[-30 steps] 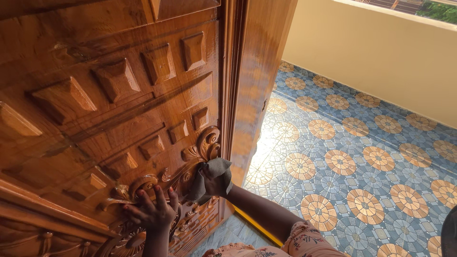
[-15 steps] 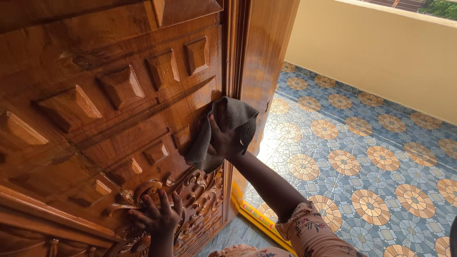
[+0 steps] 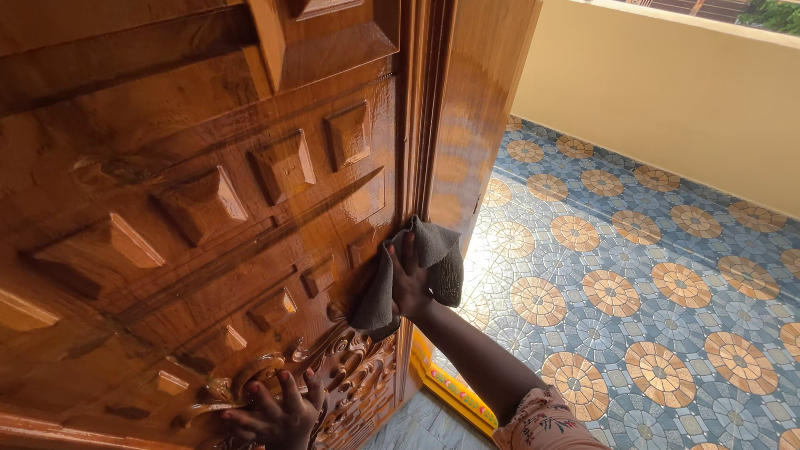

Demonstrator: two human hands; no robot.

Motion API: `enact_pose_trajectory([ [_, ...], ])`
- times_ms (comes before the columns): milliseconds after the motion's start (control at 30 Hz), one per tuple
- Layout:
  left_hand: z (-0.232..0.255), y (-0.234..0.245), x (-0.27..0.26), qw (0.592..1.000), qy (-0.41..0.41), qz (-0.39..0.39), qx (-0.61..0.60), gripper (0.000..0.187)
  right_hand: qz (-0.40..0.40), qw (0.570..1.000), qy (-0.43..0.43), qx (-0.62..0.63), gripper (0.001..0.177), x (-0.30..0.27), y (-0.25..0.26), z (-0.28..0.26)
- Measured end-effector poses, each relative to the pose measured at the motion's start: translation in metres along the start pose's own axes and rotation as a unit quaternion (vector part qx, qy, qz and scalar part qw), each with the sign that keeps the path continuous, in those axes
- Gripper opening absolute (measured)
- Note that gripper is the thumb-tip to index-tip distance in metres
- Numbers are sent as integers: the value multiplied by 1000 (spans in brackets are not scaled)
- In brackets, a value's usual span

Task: The person wipes a wooden door with a gray cloth, moving methodically across the carved panels and edges. The camera remains close to the door surface, showing the hands and cloth in continuous contact with the wood.

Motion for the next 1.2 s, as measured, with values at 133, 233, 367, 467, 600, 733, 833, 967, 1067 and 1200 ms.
enact_pose_trajectory([
  [133,-1,-3,-2,1000,-6,-5,9,80,-93,991,-21,-90,90,-101,-32,2],
  [233,-3,-4,-4,1000,-15,-12,17,81,-212,962,-41,-170,90,-149,-48,-5],
  [367,-3,-3,-7,999,-17,-22,20,82,-209,974,-27,-82,101,-174,-36,-24],
  [467,-4,-1,-7,999,-23,-32,26,82,-157,982,23,-102,102,-182,-16,-34],
  [600,-6,2,-3,999,-26,-27,34,82,-193,979,-14,-65,101,-178,-8,-35],
  [733,-5,4,0,999,-29,-20,30,82,-114,993,-18,-22,99,-132,-16,-23],
  [833,-5,5,-1,999,-27,-22,31,83,-57,998,-2,-10,98,-68,-6,-17],
  [967,-5,4,-1,999,-29,-22,34,82,-4,1000,11,8,93,43,26,-28],
  [1067,-6,3,-4,998,-30,-25,39,83,2,1000,-11,-19,90,110,47,-40],
  [1200,-6,1,-6,998,-25,-33,47,84,14,1000,-18,-13,89,145,56,-49],
])
Point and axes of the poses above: each hand's wrist, its own x-axis towards the middle knuckle, its own y-axis out of the back of the hand, z = x × y, the point moved 2 cm from there along x, towards the middle knuckle, and after that the axes turned 4 degrees about -x, right-handed, at the moved point
